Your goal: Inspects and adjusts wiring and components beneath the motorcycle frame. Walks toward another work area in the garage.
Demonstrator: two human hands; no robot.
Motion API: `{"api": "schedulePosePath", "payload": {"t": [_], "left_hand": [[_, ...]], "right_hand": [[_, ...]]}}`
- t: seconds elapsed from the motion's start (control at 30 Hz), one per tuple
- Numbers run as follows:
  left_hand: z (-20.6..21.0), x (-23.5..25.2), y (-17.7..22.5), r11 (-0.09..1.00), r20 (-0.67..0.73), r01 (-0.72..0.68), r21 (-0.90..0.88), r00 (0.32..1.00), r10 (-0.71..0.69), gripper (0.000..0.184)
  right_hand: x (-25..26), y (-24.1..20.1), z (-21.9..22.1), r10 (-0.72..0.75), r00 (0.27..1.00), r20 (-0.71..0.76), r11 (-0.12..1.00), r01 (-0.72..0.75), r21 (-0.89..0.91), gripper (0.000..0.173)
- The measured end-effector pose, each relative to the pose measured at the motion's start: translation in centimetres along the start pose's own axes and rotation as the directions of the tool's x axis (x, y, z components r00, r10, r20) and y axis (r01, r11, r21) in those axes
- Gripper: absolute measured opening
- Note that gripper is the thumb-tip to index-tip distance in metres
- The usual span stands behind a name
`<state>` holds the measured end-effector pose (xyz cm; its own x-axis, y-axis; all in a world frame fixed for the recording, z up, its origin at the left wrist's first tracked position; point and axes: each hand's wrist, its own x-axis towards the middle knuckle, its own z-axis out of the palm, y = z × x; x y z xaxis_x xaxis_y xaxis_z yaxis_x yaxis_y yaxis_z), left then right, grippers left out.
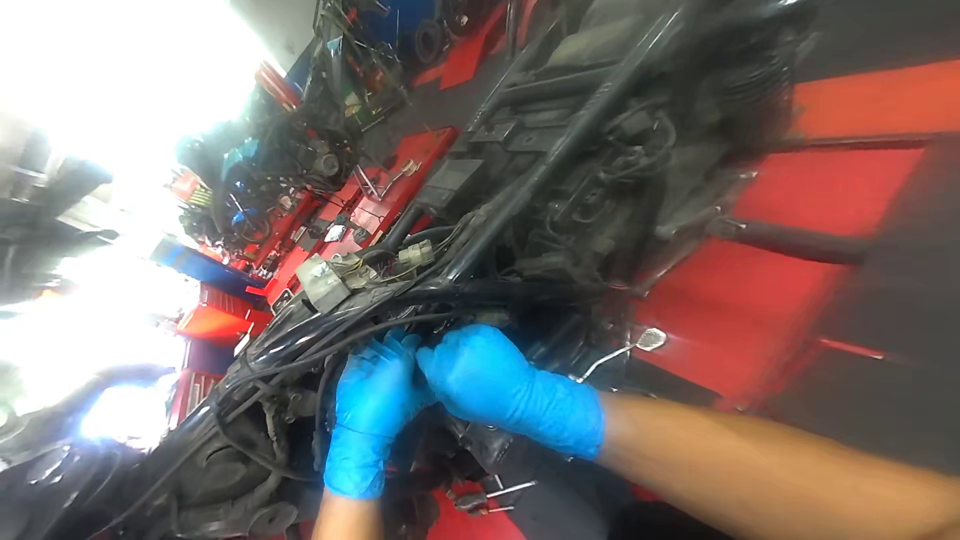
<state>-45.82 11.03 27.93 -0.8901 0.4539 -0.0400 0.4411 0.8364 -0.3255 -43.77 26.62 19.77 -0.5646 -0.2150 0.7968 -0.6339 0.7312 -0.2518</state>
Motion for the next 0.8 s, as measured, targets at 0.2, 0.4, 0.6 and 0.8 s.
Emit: {"api": "schedulePosePath", "payload": {"t": [0.2, 0.4, 0.6, 0.8], "left_hand": [[-0.6, 0.3, 0.0, 0.998, 0.099, 0.051, -0.039, 0.994, -0.047, 0.076], [-0.1, 0.3, 0.6, 0.997, 0.085, 0.073, 0.038, 0.993, -0.076, 0.074], [-0.5, 0.7, 0.5, 0.996, 0.134, 0.07, 0.052, 0.988, -0.077, 0.078], [-0.5, 0.3, 0.4, 0.998, 0.085, 0.065, -0.001, 0.994, -0.065, 0.08]], "right_hand": [[-3.8, 1.8, 1.3, 0.12, 0.991, -0.057, 0.992, -0.118, 0.039, 0.024], [-5.3, 4.2, 3.9, 0.276, 0.887, 0.37, 0.96, -0.269, -0.073, 0.016], [-3.2, 1.8, 0.2, 0.245, 0.892, 0.38, 0.962, -0.273, 0.019, 0.026], [-1.7, 0.8, -0.8, 0.116, 0.991, 0.06, 0.993, -0.114, -0.035, 0.024]]}}
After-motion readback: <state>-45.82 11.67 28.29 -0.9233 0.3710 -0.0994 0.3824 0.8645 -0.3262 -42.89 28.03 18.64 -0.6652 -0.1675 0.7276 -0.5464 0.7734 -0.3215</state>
